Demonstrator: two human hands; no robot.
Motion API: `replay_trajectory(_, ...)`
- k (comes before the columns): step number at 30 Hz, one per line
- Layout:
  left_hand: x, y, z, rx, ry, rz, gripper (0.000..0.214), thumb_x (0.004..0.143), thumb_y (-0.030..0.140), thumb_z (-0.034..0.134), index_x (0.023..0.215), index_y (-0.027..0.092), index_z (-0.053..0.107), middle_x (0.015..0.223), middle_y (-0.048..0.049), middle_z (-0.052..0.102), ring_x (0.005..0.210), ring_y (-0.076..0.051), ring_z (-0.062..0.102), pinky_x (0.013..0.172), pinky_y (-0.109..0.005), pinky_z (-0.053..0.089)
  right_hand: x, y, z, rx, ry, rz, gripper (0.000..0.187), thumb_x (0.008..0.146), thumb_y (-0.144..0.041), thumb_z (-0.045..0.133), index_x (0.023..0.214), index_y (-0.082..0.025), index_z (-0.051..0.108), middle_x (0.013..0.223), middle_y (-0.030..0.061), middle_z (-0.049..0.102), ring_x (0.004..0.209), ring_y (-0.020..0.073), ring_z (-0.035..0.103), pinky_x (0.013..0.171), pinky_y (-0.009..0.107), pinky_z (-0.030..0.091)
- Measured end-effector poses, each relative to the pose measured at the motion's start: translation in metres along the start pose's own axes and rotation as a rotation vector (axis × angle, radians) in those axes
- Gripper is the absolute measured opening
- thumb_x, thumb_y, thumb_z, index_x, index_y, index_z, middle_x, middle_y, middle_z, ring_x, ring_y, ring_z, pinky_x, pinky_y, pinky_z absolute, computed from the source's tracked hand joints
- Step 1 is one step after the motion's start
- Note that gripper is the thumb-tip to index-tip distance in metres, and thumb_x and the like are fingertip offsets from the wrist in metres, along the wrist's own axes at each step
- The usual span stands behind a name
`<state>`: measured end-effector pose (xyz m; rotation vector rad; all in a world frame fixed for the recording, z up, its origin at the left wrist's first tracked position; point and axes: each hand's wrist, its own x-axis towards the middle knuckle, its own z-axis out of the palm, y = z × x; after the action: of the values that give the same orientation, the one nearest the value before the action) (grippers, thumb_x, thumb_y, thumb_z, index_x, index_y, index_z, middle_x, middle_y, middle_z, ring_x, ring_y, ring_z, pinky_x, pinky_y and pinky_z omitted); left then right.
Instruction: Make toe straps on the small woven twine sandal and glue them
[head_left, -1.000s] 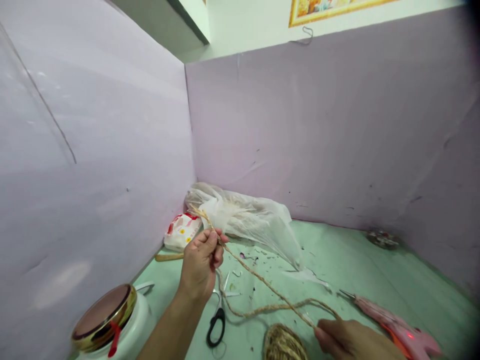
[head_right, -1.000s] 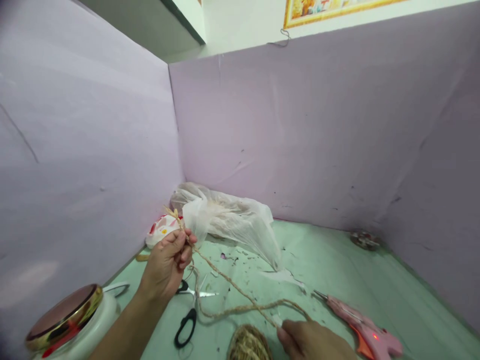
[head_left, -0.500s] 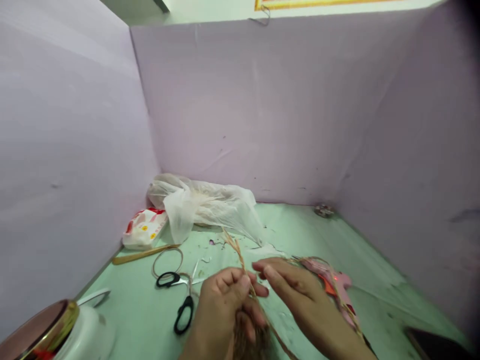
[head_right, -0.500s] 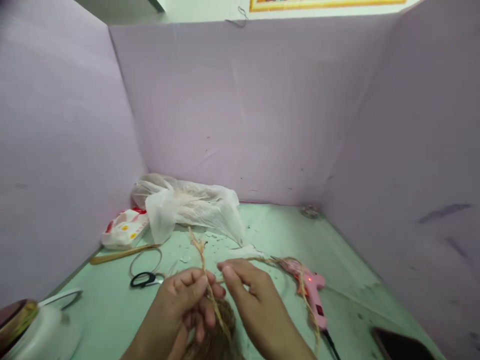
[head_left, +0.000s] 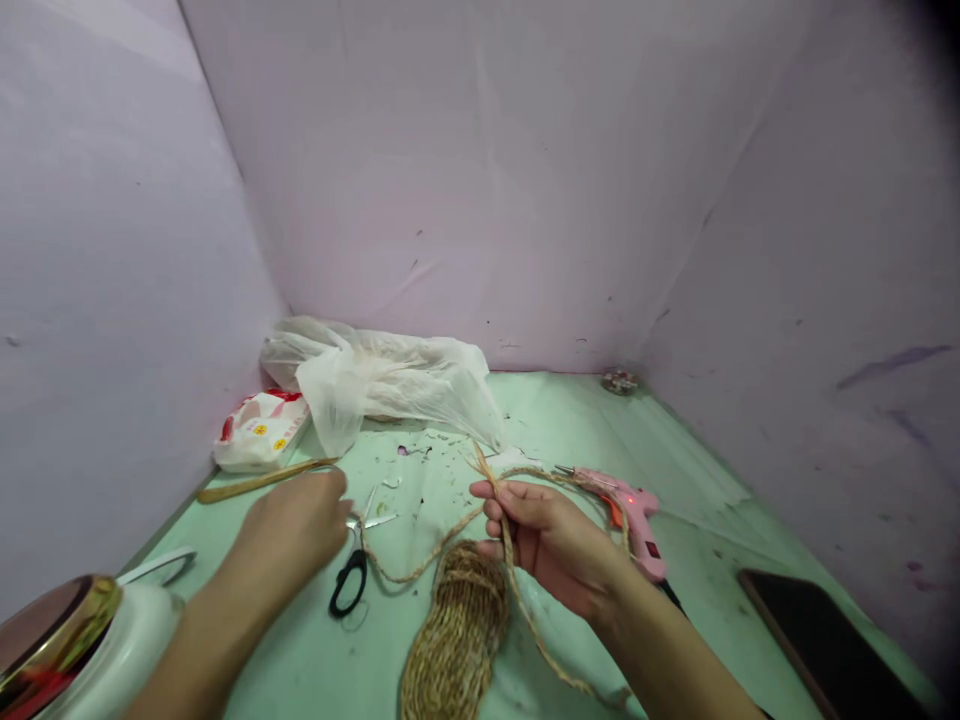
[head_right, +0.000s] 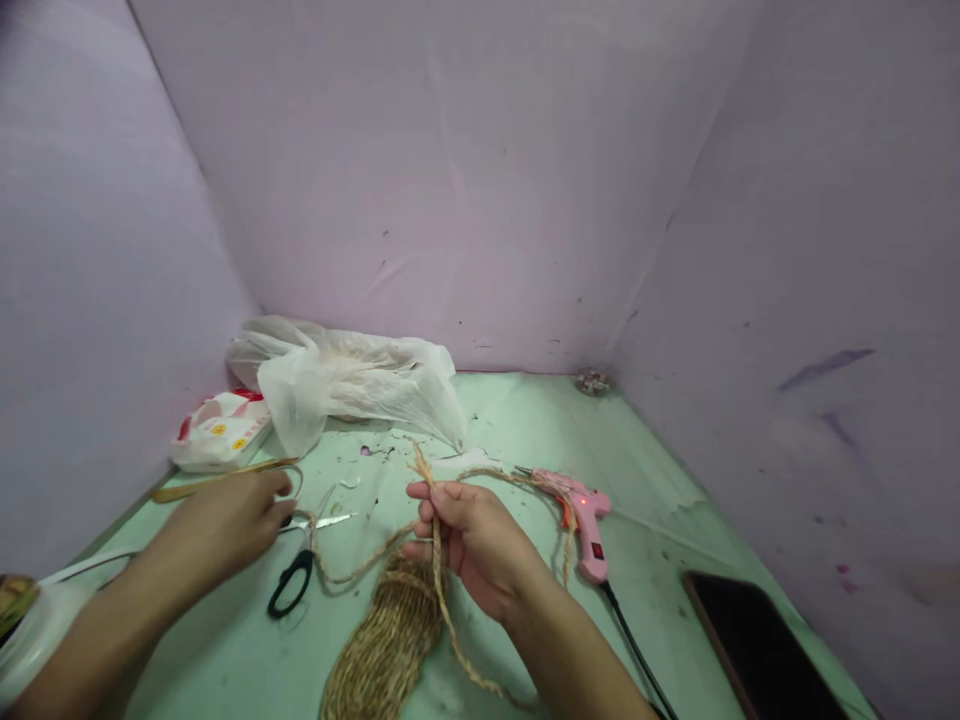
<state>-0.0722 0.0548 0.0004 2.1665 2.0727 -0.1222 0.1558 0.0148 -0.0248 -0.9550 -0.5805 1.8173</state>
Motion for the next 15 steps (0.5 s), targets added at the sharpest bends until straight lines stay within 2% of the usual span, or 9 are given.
replay_trajectory(2, 0.014, -0.021, 0.004, 0.048, -0.036, -0.047, 0.015, 0.067, 0.021, 0.045, 0.068, 0.018, 0.06, 0.076, -0.0171, 0.066, 0.074, -0.034, 0.06, 0.055, -0.035, 0.036, 0.003, 0.002, -0.001, 0.029, 0.013, 0.006, 0.01, 0.069, -0.017, 0.066, 0.077, -0.011, 0.066, 0.061, -0.0008, 0.056, 0.055, 0.0096, 0.056, 0.064, 0.028, 0.053)
replay_trajectory(4, 0.021, -0.03, 0.011, 0.059, -0.081, -0.068, 0.012, 0.06, 0.017, 0.049, 0.065, 0.018, 0.06, 0.075, -0.0162, 0.067, 0.074, -0.034, 0.061, 0.054, -0.034, 0.037, 0.004, 0.004, -0.001, 0.031, 0.025, 0.014, 0.009, 0.071, -0.016, 0.064, 0.077, -0.01, 0.065, 0.062, 0.0009, 0.059, 0.056, 0.0102, 0.059, 0.062, 0.026, 0.054)
replay_trajectory(10, 0.022, -0.029, 0.024, 0.078, -0.106, -0.074, 0.022, 0.055, 0.011, 0.051, 0.073, 0.019, 0.061, 0.088, -0.0136, 0.069, 0.081, -0.03, 0.062, 0.059, -0.031, 0.039, 0.003, 0.006, -0.002, -0.015, 0.048, -0.017, 0.012, 0.069, -0.018, 0.067, 0.08, -0.012, 0.068, 0.06, -0.001, 0.059, 0.049, 0.0076, 0.056, 0.053, 0.02, 0.052)
replay_trajectory(15, 0.021, -0.031, 0.025, 0.103, -0.124, -0.035, 0.024, 0.054, 0.009, 0.05, 0.072, 0.02, 0.061, 0.083, -0.0104, 0.069, 0.077, -0.026, 0.062, 0.059, -0.029, 0.039, 0.002, 0.005, -0.001, -0.058, 0.046, -0.034, 0.017, 0.067, -0.022, 0.07, 0.082, -0.013, 0.069, 0.06, -0.0021, 0.058, 0.049, 0.0061, 0.054, 0.052, 0.018, 0.05)
